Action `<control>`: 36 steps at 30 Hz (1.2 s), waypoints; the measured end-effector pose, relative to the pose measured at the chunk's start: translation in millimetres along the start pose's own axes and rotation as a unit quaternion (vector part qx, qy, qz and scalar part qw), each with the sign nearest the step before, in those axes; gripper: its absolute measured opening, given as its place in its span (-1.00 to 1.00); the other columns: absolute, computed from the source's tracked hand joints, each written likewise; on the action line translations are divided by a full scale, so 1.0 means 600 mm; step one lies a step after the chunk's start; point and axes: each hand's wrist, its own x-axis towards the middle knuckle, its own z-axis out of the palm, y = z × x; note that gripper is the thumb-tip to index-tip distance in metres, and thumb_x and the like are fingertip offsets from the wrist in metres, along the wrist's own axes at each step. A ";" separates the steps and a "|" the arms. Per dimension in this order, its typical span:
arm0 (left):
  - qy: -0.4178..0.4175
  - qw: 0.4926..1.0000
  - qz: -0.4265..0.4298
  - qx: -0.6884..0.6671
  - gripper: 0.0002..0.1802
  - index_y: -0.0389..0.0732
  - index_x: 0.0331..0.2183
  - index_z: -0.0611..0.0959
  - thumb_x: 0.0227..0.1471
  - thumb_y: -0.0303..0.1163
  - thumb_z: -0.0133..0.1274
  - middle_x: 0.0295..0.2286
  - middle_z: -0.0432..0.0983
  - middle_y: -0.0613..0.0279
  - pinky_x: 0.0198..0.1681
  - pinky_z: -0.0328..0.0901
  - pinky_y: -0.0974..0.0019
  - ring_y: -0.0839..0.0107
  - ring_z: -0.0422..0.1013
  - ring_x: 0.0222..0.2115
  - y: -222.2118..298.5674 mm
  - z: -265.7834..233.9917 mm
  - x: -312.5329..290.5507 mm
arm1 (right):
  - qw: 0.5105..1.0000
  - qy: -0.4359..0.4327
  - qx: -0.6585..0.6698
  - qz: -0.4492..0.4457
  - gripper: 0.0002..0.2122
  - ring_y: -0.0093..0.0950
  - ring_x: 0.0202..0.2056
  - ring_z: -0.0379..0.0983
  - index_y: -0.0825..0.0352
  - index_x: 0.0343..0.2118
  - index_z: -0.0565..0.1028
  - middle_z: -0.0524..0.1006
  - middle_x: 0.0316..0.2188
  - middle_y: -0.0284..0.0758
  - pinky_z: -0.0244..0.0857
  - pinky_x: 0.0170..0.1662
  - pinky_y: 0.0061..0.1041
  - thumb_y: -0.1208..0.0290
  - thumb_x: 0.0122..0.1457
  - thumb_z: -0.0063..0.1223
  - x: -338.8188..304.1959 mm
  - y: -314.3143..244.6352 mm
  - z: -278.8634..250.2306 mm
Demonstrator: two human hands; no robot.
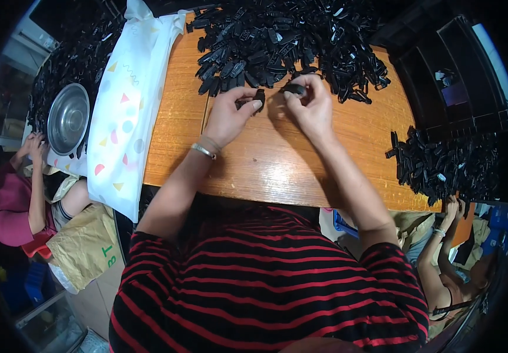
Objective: Manually joining two small black plastic components together.
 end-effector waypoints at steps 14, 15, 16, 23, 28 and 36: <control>0.011 0.986 0.018 -0.168 -0.76 -0.32 -0.15 0.57 0.10 -0.49 0.07 -0.44 0.50 0.40 -0.44 0.26 0.60 0.72 0.33 -0.51 0.033 0.006 -0.057 | 0.998 0.028 0.002 -0.050 -0.80 -0.71 -0.40 0.42 0.44 -0.22 0.51 0.45 -0.45 -0.44 0.33 -0.36 -0.71 0.61 0.06 0.18 -0.073 -0.047 0.036; 0.011 0.987 0.020 -0.161 -0.75 -0.33 -0.15 0.56 0.10 -0.49 0.07 -0.43 0.51 0.40 -0.44 0.27 0.61 0.72 0.33 -0.51 0.035 0.005 -0.059 | 0.998 0.028 0.001 -0.051 -0.80 -0.71 -0.40 0.42 0.44 -0.22 0.51 0.45 -0.45 -0.44 0.33 -0.36 -0.71 0.61 0.06 0.18 -0.072 -0.046 0.037; 0.010 0.988 0.023 -0.154 -0.75 -0.33 -0.15 0.56 0.10 -0.50 0.07 -0.43 0.51 0.39 -0.44 0.27 0.61 0.72 0.34 -0.50 0.036 0.004 -0.059 | 0.998 0.012 -0.020 -0.058 -0.81 -0.71 -0.41 0.40 0.43 -0.23 0.52 0.46 -0.45 -0.43 0.33 -0.36 -0.71 0.61 0.06 0.18 -0.072 -0.043 0.038; 0.016 0.989 0.060 -0.135 -0.76 -0.34 -0.15 0.58 0.09 -0.53 0.06 -0.38 0.49 0.36 -0.45 0.27 0.62 0.70 0.35 -0.51 0.018 0.006 -0.060 | 0.997 -0.023 -0.060 -0.048 -0.85 -0.67 -0.48 0.39 0.43 -0.31 0.54 0.45 -0.47 -0.39 0.32 -0.45 -0.69 0.59 0.02 0.22 -0.078 -0.052 0.038; 0.011 0.988 0.038 -0.148 -0.74 -0.34 -0.14 0.59 0.08 -0.54 0.07 -0.36 0.47 0.34 -0.48 0.27 0.63 0.70 0.36 -0.51 0.015 0.017 -0.077 | 0.975 0.005 -0.157 -0.158 -0.83 -0.50 -0.51 0.47 0.43 -0.35 0.53 0.46 -0.48 -0.25 0.37 -0.48 -0.60 0.57 -0.02 0.25 -0.091 -0.032 0.044; -0.018 0.965 -0.072 -0.250 -0.70 -0.29 -0.29 0.58 0.25 -0.28 -0.14 -0.49 0.47 0.39 -0.54 0.21 0.64 0.72 0.29 -0.60 0.030 0.011 -0.094 | 0.986 -0.018 -0.150 -0.068 -0.58 -0.47 -0.49 0.49 0.40 -0.07 0.37 0.51 -0.40 -0.24 0.39 -0.42 -0.52 0.46 0.02 0.26 -0.118 -0.029 0.060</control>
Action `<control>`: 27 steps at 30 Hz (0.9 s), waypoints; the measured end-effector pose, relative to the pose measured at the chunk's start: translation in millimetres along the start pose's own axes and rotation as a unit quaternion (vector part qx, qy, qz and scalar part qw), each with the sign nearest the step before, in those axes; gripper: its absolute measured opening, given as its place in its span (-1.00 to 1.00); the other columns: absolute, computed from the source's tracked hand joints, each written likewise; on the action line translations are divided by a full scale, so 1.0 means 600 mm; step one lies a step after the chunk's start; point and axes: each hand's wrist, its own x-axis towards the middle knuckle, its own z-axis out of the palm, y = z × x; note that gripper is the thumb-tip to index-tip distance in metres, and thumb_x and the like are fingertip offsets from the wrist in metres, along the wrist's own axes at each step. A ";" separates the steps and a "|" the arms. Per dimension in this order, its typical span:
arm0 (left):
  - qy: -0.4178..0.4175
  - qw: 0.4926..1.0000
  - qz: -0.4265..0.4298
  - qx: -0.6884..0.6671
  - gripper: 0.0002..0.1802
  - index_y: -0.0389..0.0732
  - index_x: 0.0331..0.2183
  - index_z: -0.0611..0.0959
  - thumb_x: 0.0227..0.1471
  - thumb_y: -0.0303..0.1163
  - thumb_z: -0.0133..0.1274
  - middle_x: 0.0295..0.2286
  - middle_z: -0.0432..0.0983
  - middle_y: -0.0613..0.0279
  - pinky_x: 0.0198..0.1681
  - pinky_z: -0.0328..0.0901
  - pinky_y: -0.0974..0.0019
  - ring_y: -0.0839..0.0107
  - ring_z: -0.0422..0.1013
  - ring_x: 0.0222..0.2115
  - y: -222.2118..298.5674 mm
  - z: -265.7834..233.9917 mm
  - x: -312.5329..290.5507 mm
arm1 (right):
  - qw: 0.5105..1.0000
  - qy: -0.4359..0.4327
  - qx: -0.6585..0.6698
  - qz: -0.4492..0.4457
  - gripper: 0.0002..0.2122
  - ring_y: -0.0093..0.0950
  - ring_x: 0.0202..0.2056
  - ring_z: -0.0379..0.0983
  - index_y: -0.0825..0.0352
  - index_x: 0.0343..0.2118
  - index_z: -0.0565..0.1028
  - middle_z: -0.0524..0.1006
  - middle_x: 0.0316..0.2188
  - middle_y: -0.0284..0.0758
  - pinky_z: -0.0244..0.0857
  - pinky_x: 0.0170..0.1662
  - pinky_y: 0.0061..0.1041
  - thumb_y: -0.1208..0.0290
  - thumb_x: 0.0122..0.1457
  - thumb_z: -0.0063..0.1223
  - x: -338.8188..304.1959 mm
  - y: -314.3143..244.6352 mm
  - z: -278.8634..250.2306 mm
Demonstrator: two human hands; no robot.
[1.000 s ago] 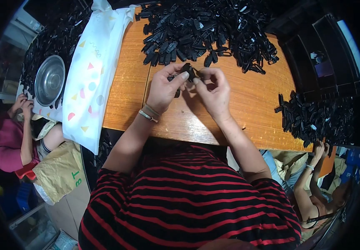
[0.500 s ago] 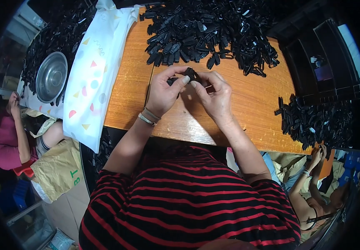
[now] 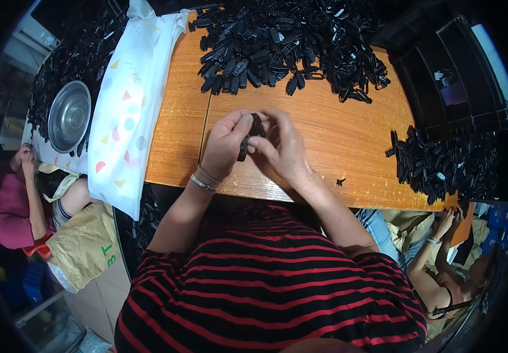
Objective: Manually joining two small black plastic components together.
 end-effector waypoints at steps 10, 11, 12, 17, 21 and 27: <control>-0.031 0.999 -0.023 0.025 -0.69 -0.26 -0.35 0.56 0.24 -0.25 -0.17 -0.52 0.47 0.35 -0.55 0.19 0.59 0.66 0.28 -0.62 0.006 -0.050 -0.058 | 0.972 -0.165 0.163 0.024 -0.66 -0.55 -0.48 0.46 0.36 -0.05 0.33 0.47 -0.51 -0.33 0.34 -0.37 -0.58 0.45 0.13 0.12 -0.039 -0.039 0.033; -0.019 0.999 -0.012 0.049 -0.70 -0.27 -0.34 0.56 0.23 -0.26 -0.16 -0.52 0.47 0.35 -0.55 0.20 0.57 0.64 0.29 -0.62 0.007 -0.064 -0.076 | 0.964 -0.236 0.118 0.028 -0.64 -0.52 -0.50 0.45 0.34 -0.05 0.34 0.47 -0.53 -0.33 0.34 -0.37 -0.58 0.43 0.10 0.15 -0.036 -0.040 0.030; 0.021 0.996 -0.068 0.050 -0.70 -0.27 -0.35 0.56 0.23 -0.27 -0.16 -0.53 0.47 0.33 -0.55 0.20 0.57 0.63 0.30 -0.62 0.018 -0.072 -0.100 | 0.956 -0.258 0.140 -0.019 -0.65 -0.43 -0.49 0.47 0.31 -0.10 0.42 0.51 -0.48 -0.29 0.36 -0.35 -0.51 0.38 0.05 0.21 -0.032 -0.030 0.027; 0.162 0.916 -0.111 0.349 -0.70 -0.24 -0.40 0.56 0.20 -0.23 -0.10 -0.53 0.47 0.33 -0.60 0.17 0.52 0.65 0.29 -0.63 0.012 -0.203 -0.267 | 0.988 -0.131 -0.023 -0.077 -0.75 -0.30 -0.37 0.51 0.35 -0.20 0.53 0.55 -0.36 -0.18 0.40 -0.28 -0.38 0.39 0.06 0.19 0.053 0.059 -0.027; 0.251 0.726 -0.115 0.630 -0.81 -0.19 -0.35 0.64 0.07 -0.29 0.05 -0.51 0.54 0.12 -0.42 0.34 0.19 0.16 0.45 -0.53 -0.044 -0.292 -0.384 | 0.969 -0.002 -0.246 0.016 -0.74 -0.13 -0.34 0.51 0.31 -0.13 0.49 0.48 -0.25 -0.08 0.41 -0.26 -0.23 0.46 0.08 0.10 0.144 0.142 -0.084; 0.237 0.616 0.014 0.751 -0.76 -0.20 -0.40 0.63 -0.05 -0.23 0.17 -0.54 0.53 0.03 -0.32 0.36 0.05 0.03 0.47 -0.44 -0.062 -0.269 -0.393 | 0.922 -0.052 -0.384 -0.012 -0.64 -0.06 -0.25 0.47 0.31 -0.05 0.43 0.43 -0.23 0.00 0.39 -0.20 -0.20 0.59 0.03 -0.06 0.198 0.172 -0.087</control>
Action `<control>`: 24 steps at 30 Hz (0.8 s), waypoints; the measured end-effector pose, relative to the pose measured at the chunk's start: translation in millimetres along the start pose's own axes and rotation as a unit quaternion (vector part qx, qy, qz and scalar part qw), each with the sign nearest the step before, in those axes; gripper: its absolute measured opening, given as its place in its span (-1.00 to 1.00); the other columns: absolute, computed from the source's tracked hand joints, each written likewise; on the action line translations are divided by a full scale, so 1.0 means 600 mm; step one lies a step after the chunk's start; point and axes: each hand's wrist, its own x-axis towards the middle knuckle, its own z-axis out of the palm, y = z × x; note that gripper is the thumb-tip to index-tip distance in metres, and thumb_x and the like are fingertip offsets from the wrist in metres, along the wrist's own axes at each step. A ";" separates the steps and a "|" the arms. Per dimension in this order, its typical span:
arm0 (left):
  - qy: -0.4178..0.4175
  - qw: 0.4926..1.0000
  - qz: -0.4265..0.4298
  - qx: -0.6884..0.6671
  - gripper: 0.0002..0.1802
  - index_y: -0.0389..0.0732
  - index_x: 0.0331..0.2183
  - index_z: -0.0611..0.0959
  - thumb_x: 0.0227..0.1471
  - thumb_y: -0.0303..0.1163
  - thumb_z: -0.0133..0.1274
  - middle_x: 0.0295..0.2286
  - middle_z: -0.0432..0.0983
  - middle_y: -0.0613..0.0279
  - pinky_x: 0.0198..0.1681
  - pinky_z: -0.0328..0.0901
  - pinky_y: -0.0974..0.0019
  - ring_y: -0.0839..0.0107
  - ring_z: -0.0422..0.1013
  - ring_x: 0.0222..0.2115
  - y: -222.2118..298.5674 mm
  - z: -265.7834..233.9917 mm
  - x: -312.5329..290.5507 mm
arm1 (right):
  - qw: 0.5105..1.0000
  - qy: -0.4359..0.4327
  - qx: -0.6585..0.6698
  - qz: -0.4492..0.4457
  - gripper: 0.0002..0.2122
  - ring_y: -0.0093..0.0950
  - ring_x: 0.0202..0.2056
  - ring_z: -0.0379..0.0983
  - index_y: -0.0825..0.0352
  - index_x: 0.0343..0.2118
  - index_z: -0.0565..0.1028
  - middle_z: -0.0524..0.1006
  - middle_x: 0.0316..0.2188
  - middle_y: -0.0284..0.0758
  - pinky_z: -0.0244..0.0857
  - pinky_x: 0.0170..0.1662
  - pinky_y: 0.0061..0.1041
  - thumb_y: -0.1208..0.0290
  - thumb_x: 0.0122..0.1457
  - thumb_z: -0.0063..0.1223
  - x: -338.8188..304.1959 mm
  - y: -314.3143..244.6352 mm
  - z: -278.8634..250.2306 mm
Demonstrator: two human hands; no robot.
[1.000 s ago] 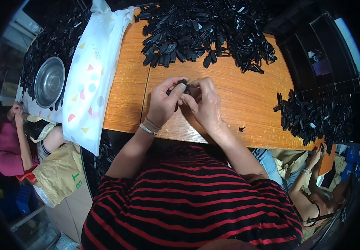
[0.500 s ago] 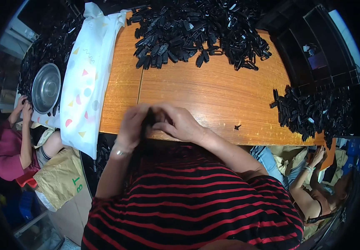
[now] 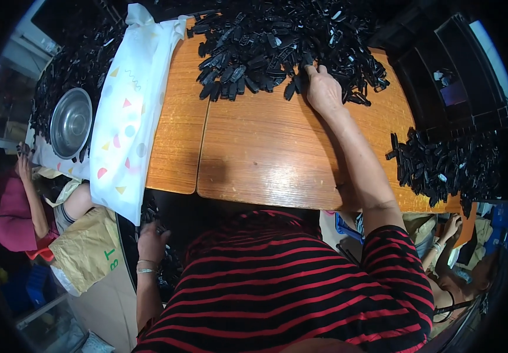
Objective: Manually joining two small black plastic components together.
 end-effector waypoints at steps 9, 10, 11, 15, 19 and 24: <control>-0.014 0.949 0.133 -0.284 -0.87 -0.28 -0.37 0.57 -0.02 -0.45 0.11 -0.50 0.45 0.05 -0.39 0.30 0.20 0.11 0.42 -0.46 0.214 -0.052 0.254 | 0.979 -0.008 0.116 -0.170 -0.68 -0.13 -0.31 0.46 0.28 -0.15 0.48 0.46 -0.30 -0.21 0.37 -0.28 -0.24 0.61 -0.04 0.10 -0.078 -0.067 -0.019; 0.038 0.949 0.169 -0.263 -0.85 -0.25 -0.33 0.58 -0.03 -0.45 0.10 -0.44 0.45 0.05 -0.34 0.32 0.15 0.10 0.44 -0.39 0.225 -0.036 0.289 | 0.978 -0.009 0.117 -0.174 -0.68 -0.13 -0.31 0.46 0.28 -0.15 0.48 0.46 -0.30 -0.21 0.37 -0.28 -0.24 0.61 -0.04 0.10 -0.084 -0.070 -0.024; 0.062 0.950 0.161 -0.260 -0.83 -0.25 -0.32 0.58 -0.04 -0.46 0.11 -0.42 0.46 0.06 -0.31 0.32 0.16 0.11 0.43 -0.37 0.242 -0.024 0.321 | 0.980 -0.020 0.127 -0.151 -0.71 -0.12 -0.31 0.46 0.29 -0.18 0.47 0.45 -0.30 -0.21 0.37 -0.28 -0.24 0.59 -0.03 0.11 -0.089 -0.068 -0.029; 0.135 0.950 0.173 -0.222 -0.78 -0.25 -0.27 0.57 -0.04 -0.45 0.13 -0.37 0.48 0.07 -0.32 0.34 0.22 0.12 0.47 -0.36 0.282 0.019 0.414 | 0.983 -0.059 0.107 -0.133 -0.75 -0.11 -0.32 0.46 0.32 -0.22 0.45 0.45 -0.31 -0.19 0.37 -0.30 -0.23 0.55 -0.01 0.14 -0.104 -0.055 -0.033; 0.117 0.970 0.159 -0.145 -0.77 -0.23 -0.27 0.59 -0.07 -0.48 0.14 -0.36 0.51 0.05 -0.29 0.34 0.18 0.10 0.46 -0.34 0.285 0.050 0.451 | 0.985 -0.095 0.069 -0.124 -0.75 -0.10 -0.32 0.47 0.33 -0.22 0.43 0.46 -0.29 -0.12 0.38 -0.29 -0.22 0.50 0.01 0.14 -0.119 -0.063 -0.043; 0.118 0.963 0.151 -0.190 -0.76 -0.24 -0.28 0.60 -0.11 -0.52 0.17 -0.39 0.53 0.05 -0.31 0.35 0.20 0.14 0.48 -0.36 0.284 0.059 0.441 | 0.979 -0.143 0.139 -0.051 -0.77 -0.09 -0.36 0.50 0.32 -0.22 0.42 0.54 -0.39 -0.06 0.37 -0.31 -0.22 0.43 0.05 0.13 -0.154 -0.101 -0.060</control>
